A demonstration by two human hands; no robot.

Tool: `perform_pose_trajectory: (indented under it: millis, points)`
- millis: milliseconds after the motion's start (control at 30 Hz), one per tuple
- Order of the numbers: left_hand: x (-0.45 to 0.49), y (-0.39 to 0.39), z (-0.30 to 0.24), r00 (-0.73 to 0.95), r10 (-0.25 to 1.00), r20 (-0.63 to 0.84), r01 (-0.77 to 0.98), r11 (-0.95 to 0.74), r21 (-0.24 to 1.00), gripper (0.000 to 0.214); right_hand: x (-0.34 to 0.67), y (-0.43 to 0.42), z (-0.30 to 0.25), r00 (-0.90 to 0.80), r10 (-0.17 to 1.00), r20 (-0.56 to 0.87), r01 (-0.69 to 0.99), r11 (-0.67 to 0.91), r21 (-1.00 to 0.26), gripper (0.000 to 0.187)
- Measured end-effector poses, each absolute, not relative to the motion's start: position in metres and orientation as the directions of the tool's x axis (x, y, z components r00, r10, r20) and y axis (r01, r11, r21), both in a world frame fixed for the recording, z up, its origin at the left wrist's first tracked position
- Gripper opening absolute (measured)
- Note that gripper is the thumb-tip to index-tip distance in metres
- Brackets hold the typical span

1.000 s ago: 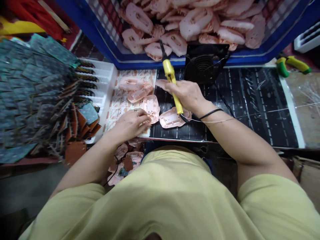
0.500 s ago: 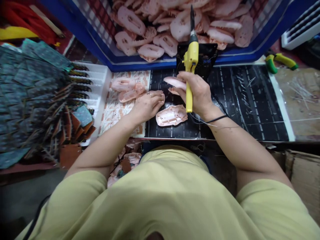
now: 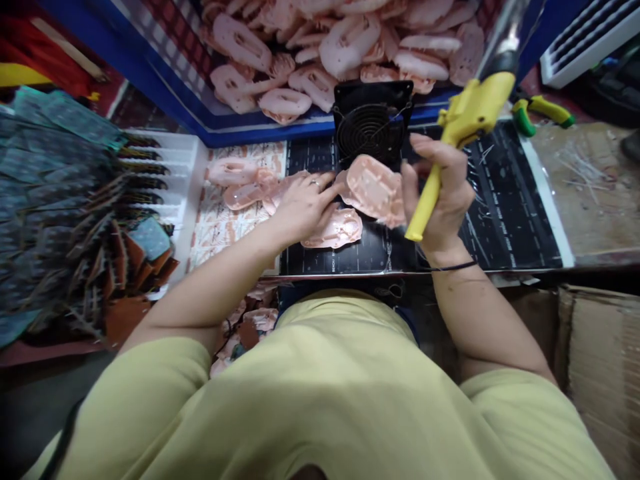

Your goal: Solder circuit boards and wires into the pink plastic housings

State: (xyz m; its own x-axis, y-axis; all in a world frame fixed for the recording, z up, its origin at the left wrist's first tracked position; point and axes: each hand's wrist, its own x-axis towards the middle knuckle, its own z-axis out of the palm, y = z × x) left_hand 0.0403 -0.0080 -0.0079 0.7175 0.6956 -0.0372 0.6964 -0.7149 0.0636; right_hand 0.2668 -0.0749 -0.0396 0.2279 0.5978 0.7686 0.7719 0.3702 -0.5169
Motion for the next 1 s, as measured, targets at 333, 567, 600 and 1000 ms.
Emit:
perform_pose_trajectory:
  millis: [333, 567, 600, 1000]
  points:
    - [0.075, 0.015, -0.012, 0.767, 0.631, -0.114, 0.635, -0.773, -0.006, 0.040, 0.276, -0.136, -0.076, 0.041, 0.775, 0.631, 0.815, 0.339, -0.470, 0.055]
    - [0.086, 0.014, -0.006, 0.867, 0.489, -0.095, 0.487, -0.872, -0.045, 0.039, 0.279, -0.153, -0.084, -0.032, 0.805, 0.593, 0.931, 0.239, -0.274, 0.041]
    - [0.089, 0.015, -0.006, 0.889, 0.445, -0.104, 0.442, -0.895, -0.056, 0.040, 0.284, -0.152, -0.086, -0.017, 0.790, 0.613, 0.931, 0.237, -0.278, 0.042]
    - [0.082, 0.032, -0.011, 0.968, 0.226, -0.114, 0.207, -0.966, -0.156, 0.041, 0.301, -0.142, -0.101, -0.025, 0.781, 0.624, 0.908, 0.278, -0.312, 0.051]
